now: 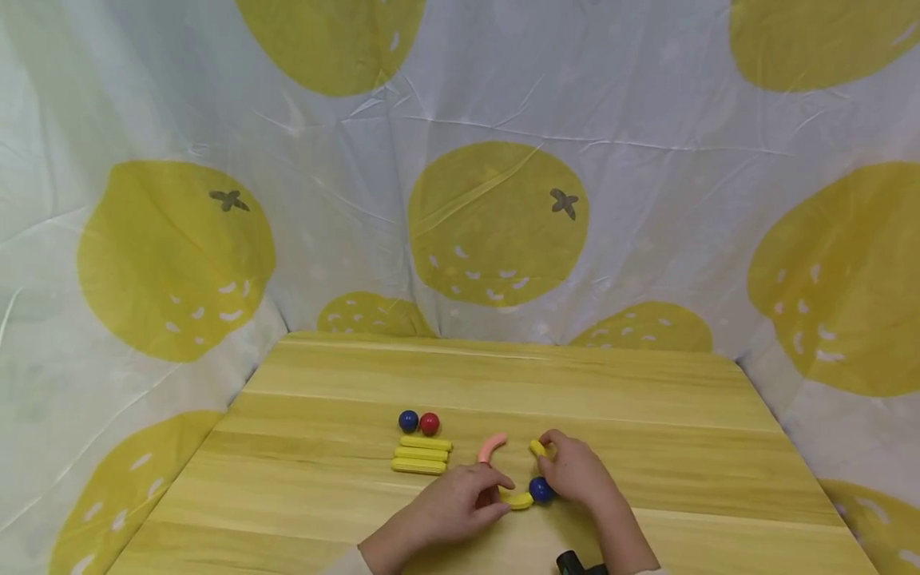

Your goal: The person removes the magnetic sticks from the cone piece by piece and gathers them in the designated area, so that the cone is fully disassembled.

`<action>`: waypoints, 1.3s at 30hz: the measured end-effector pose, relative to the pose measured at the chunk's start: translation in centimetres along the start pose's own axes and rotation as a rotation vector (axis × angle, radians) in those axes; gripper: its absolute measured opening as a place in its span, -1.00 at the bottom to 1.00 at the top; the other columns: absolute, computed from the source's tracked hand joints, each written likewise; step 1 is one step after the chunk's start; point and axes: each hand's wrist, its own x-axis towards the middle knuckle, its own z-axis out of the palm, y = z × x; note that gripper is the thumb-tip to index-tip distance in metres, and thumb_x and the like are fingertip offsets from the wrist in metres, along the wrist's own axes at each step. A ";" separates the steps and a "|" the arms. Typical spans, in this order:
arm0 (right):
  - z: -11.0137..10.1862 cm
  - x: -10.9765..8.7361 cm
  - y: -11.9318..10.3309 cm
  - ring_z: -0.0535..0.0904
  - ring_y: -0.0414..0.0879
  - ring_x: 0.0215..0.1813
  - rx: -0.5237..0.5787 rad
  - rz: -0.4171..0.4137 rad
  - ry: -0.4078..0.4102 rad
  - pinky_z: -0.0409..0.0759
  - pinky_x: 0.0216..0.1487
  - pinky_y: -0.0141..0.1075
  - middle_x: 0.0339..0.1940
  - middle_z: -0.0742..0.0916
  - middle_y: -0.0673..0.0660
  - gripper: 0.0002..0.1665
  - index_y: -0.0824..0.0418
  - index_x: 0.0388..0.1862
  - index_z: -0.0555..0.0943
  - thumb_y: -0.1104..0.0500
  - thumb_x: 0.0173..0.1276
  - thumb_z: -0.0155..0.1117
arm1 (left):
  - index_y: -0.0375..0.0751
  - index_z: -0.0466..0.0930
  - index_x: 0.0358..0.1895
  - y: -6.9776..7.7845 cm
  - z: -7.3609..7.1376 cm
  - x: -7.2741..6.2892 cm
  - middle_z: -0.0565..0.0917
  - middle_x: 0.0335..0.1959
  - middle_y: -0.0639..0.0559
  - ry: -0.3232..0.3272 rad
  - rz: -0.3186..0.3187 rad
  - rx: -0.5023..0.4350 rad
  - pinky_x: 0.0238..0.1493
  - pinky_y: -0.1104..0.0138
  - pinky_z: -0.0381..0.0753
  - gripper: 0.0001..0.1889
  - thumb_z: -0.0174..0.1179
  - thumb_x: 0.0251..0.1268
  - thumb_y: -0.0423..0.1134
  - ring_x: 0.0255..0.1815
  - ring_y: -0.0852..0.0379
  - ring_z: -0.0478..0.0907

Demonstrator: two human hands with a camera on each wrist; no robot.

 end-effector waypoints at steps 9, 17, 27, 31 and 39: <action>0.1 -0.3 0.0 0.62 -0.10 -0.58 0.133 0.078 -0.054 0.61 -0.54 -0.27 -0.58 0.67 0.08 -0.58 0.25 0.09 0.53 0.12 0.35 0.42 | 0.06 0.73 -0.04 -1.1 1.0 0.0 0.63 -0.17 0.27 0.066 -0.101 -0.002 -0.11 0.49 0.54 -0.75 0.34 0.35 0.05 -0.18 0.43 0.48; 0.7 -0.3 -0.5 0.63 -0.13 -0.61 0.084 0.116 0.013 0.62 -0.58 -0.28 -0.59 0.67 0.07 -0.59 0.22 0.00 0.54 0.12 0.28 0.49 | 0.08 0.75 0.00 1.4 3.5 0.9 0.62 -0.17 0.23 0.252 -0.227 -0.025 -0.37 0.49 0.41 -0.60 0.39 0.23 0.20 -0.33 0.42 0.48; 0.6 -0.4 -0.8 0.62 -0.16 -0.62 0.021 0.074 0.050 0.57 -0.59 -0.30 -0.60 0.67 0.02 -0.64 0.23 -0.11 0.56 0.13 0.24 0.52 | 0.18 0.76 -0.09 1.5 4.9 1.6 0.75 -0.18 0.29 0.298 -0.270 -0.085 -0.27 0.40 0.50 -0.69 0.43 0.19 0.18 -0.18 0.38 0.61; 0.2 -0.1 -0.5 0.59 -0.17 -0.62 -0.042 0.064 0.067 0.51 -0.57 -0.31 -0.61 0.66 0.00 -0.71 0.21 -0.15 0.59 0.15 0.23 0.48 | 0.16 0.75 -0.10 1.3 4.9 1.4 0.71 -0.20 0.29 0.290 -0.273 -0.100 -0.29 0.46 0.44 -0.70 0.43 0.20 0.17 -0.24 0.42 0.55; -2.0 0.1 1.8 0.49 -0.13 -0.61 -0.123 0.079 0.139 0.38 -0.55 -0.28 -0.65 0.62 -0.01 -0.64 0.28 -0.05 0.60 0.12 0.25 0.39 | 0.22 0.73 -0.13 1.5 4.7 1.1 0.66 -0.25 0.40 0.211 -0.291 -0.116 -0.26 0.46 0.43 -0.69 0.41 0.17 0.25 -0.23 0.45 0.52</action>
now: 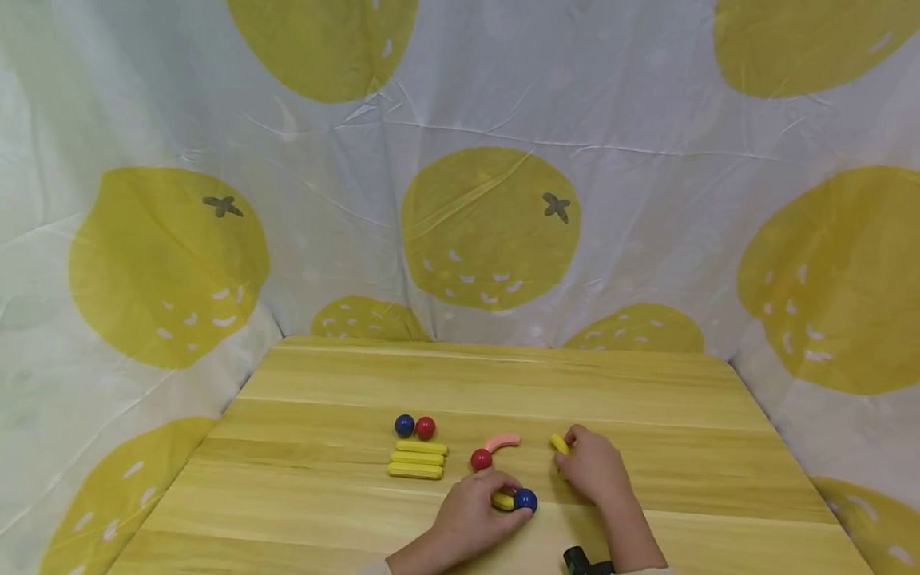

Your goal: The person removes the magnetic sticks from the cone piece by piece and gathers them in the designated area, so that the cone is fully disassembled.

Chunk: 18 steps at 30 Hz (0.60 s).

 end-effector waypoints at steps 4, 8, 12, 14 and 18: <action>-1.0 0.5 1.5 0.45 -0.08 -0.52 -0.055 0.026 0.059 0.34 -0.49 -0.27 -0.54 0.63 0.04 -0.60 0.31 0.02 0.61 0.08 0.31 0.34 | 0.25 0.73 -0.13 0.3 -0.3 -0.1 0.65 -0.25 0.44 -0.034 0.024 0.025 -0.27 0.46 0.41 -0.67 0.34 0.21 0.30 -0.23 0.46 0.50; -1.4 0.8 2.0 0.53 0.00 -0.41 -0.095 0.030 0.086 0.43 -0.43 -0.19 -0.39 0.70 0.15 -0.54 0.33 0.06 0.60 0.01 0.37 0.32 | 0.25 0.74 -0.16 0.4 -0.5 0.0 0.65 -0.28 0.46 -0.057 0.051 0.027 -0.29 0.50 0.41 -0.66 0.27 0.27 0.34 -0.26 0.50 0.48; -1.0 0.5 1.2 0.62 0.11 -0.28 -0.130 -0.039 0.162 0.59 -0.31 -0.01 -0.15 0.69 0.34 -0.51 0.32 0.13 0.60 0.00 0.41 0.31 | 0.21 0.76 -0.17 0.2 -0.8 0.1 0.66 -0.33 0.48 -0.091 0.048 -0.038 -0.29 0.51 0.43 -0.69 0.26 0.31 0.28 -0.30 0.53 0.48; -0.4 0.3 0.3 0.63 0.10 -0.22 -0.117 -0.112 0.198 0.61 -0.25 0.01 -0.11 0.66 0.33 -0.57 0.28 0.12 0.63 0.05 0.40 0.34 | 0.17 0.76 -0.17 0.1 -0.9 0.1 0.67 -0.35 0.48 -0.112 0.053 -0.078 -0.31 0.52 0.44 -0.71 0.27 0.33 0.23 -0.34 0.53 0.48; 1.2 0.0 -1.5 0.57 -0.10 -0.18 -0.023 -0.294 0.128 0.58 -0.16 -0.18 -0.18 0.67 0.07 -0.74 0.13 -0.01 0.73 0.13 0.35 0.43 | 0.12 0.76 -0.19 -0.2 -1.3 0.2 0.69 -0.41 0.47 -0.184 0.077 -0.148 -0.36 0.55 0.42 -0.75 0.26 0.36 0.15 -0.40 0.56 0.47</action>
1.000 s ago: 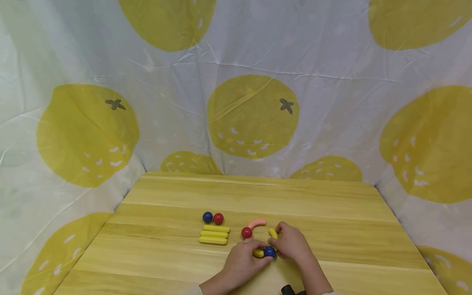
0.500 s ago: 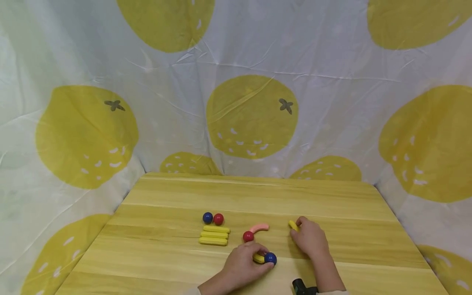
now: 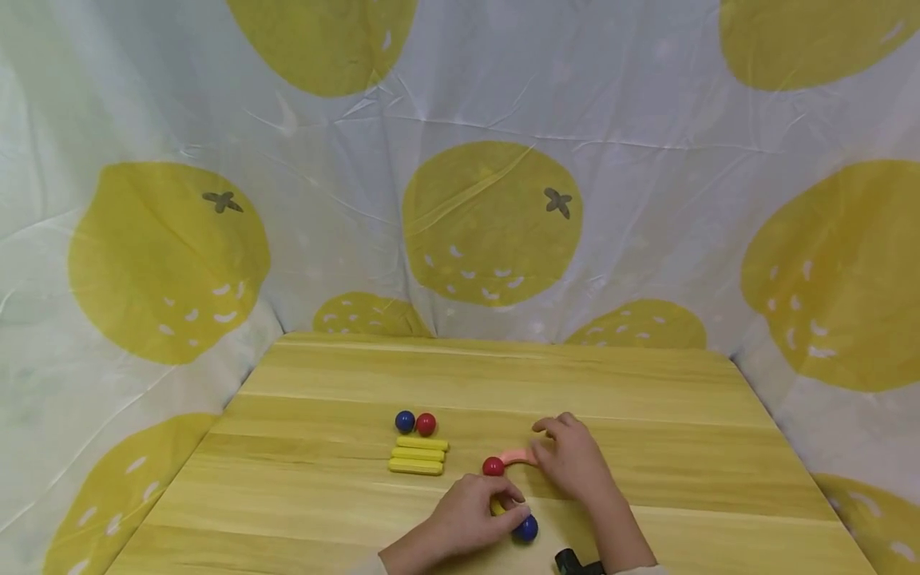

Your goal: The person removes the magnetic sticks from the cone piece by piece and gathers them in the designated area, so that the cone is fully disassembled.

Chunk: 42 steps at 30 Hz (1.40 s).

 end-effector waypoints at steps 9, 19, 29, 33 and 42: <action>1.5 -0.3 -0.8 0.58 -0.29 -0.15 0.141 -0.185 -0.198 0.59 -0.13 -0.39 -0.22 0.68 -0.14 -0.88 -0.04 -0.13 0.76 0.03 0.39 0.42 | 0.00 0.75 -0.11 -0.6 -1.3 0.3 0.67 -0.27 0.22 0.213 0.098 0.013 -0.21 0.57 0.51 -0.83 0.38 0.32 -0.08 -0.28 0.43 0.52; 1.0 0.0 0.2 0.56 -0.35 -0.22 0.140 -0.147 -0.290 0.58 -0.17 -0.37 -0.30 0.71 -0.14 -0.87 0.05 -0.18 0.75 0.05 0.37 0.44 | -0.01 0.67 0.13 -2.0 -1.1 0.5 0.65 -0.03 0.12 0.243 -0.085 0.050 -0.05 0.39 0.57 -0.60 0.40 0.29 0.02 -0.09 0.27 0.53; 1.0 0.2 0.2 0.51 -0.40 -0.30 0.175 -0.157 -0.292 0.54 -0.25 -0.42 -0.38 0.70 -0.17 -0.83 0.01 -0.26 0.76 -0.05 0.36 0.43 | -0.02 0.71 0.07 -2.3 -1.2 0.7 0.75 0.00 0.13 0.229 -0.122 0.040 0.16 0.20 0.63 -0.62 0.42 0.26 0.04 0.10 0.13 0.65; 1.3 0.2 0.1 0.49 -0.40 -0.34 0.171 -0.165 -0.282 0.52 -0.29 -0.43 -0.42 0.68 -0.18 -0.78 -0.02 -0.30 0.75 -0.11 0.36 0.41 | -0.02 0.71 0.02 -2.5 -1.2 0.7 0.75 -0.05 0.15 0.231 -0.108 0.018 0.16 0.20 0.64 -0.65 0.44 0.24 0.03 0.07 0.15 0.65; 1.4 0.2 -0.2 0.47 -0.38 -0.36 0.170 -0.144 -0.289 0.49 -0.31 -0.43 -0.44 0.66 -0.18 -0.75 -0.05 -0.34 0.72 -0.16 0.36 0.39 | 0.03 0.69 -0.05 -2.7 -1.3 0.5 0.72 -0.11 0.22 0.235 -0.116 0.002 0.08 0.28 0.61 -0.68 0.45 0.22 0.05 -0.01 0.25 0.61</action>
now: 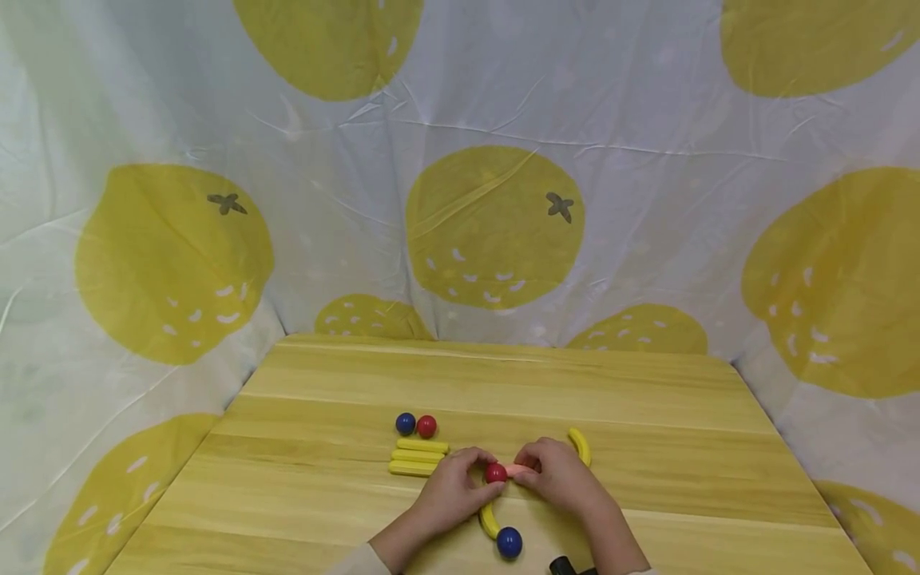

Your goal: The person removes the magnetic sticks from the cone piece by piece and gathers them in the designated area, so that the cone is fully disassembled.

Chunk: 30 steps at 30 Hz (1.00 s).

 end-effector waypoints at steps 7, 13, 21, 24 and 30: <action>0.0 0.0 -0.1 0.47 -0.36 -0.37 0.004 0.017 0.000 0.48 -0.32 -0.43 -0.45 0.66 -0.18 -0.77 -0.04 -0.35 0.72 -0.14 0.36 0.40 | 0.03 0.69 -0.06 -0.1 0.1 0.0 0.71 -0.12 0.22 0.006 0.003 -0.001 0.05 0.31 0.61 -0.69 0.46 0.22 0.05 -0.04 0.27 0.60; 0.0 -0.1 -0.2 0.45 -0.35 -0.36 -0.033 0.049 0.031 0.48 -0.30 -0.42 -0.46 0.64 -0.19 -0.77 -0.08 -0.41 0.70 -0.13 0.38 0.39 | 0.03 0.67 -0.10 -0.1 0.0 0.0 0.67 -0.18 0.23 -0.011 -0.004 -0.036 -0.18 0.44 0.50 -0.70 0.48 0.19 0.03 -0.24 0.37 0.46; -0.5 -0.2 -0.3 0.46 -0.33 -0.36 -0.053 0.082 0.066 0.49 -0.29 -0.41 -0.45 0.64 -0.17 -0.78 -0.06 -0.40 0.71 -0.11 0.38 0.40 | 0.02 0.66 -0.12 -0.2 0.0 0.0 0.65 -0.21 0.23 -0.019 -0.007 -0.064 -0.29 0.47 0.43 -0.69 0.48 0.18 0.04 -0.34 0.41 0.38; -1.2 -0.4 -0.5 0.49 -0.29 -0.35 -0.054 0.152 0.109 0.51 -0.27 -0.38 -0.43 0.65 -0.15 -0.80 -0.05 -0.35 0.72 -0.10 0.38 0.41 | 0.03 0.66 -0.11 -0.3 0.0 0.1 0.65 -0.21 0.24 -0.020 -0.008 -0.067 -0.27 0.47 0.43 -0.69 0.47 0.18 0.05 -0.33 0.41 0.38; -3.2 -1.1 0.1 0.57 -0.18 -0.29 -0.106 0.280 0.218 0.57 -0.24 -0.23 -0.34 0.72 -0.03 -0.70 0.06 -0.20 0.75 -0.13 0.42 0.36 | 0.04 0.66 -0.10 -0.4 0.2 0.1 0.65 -0.21 0.27 -0.018 -0.010 -0.055 -0.24 0.45 0.44 -0.68 0.46 0.19 0.07 -0.30 0.39 0.40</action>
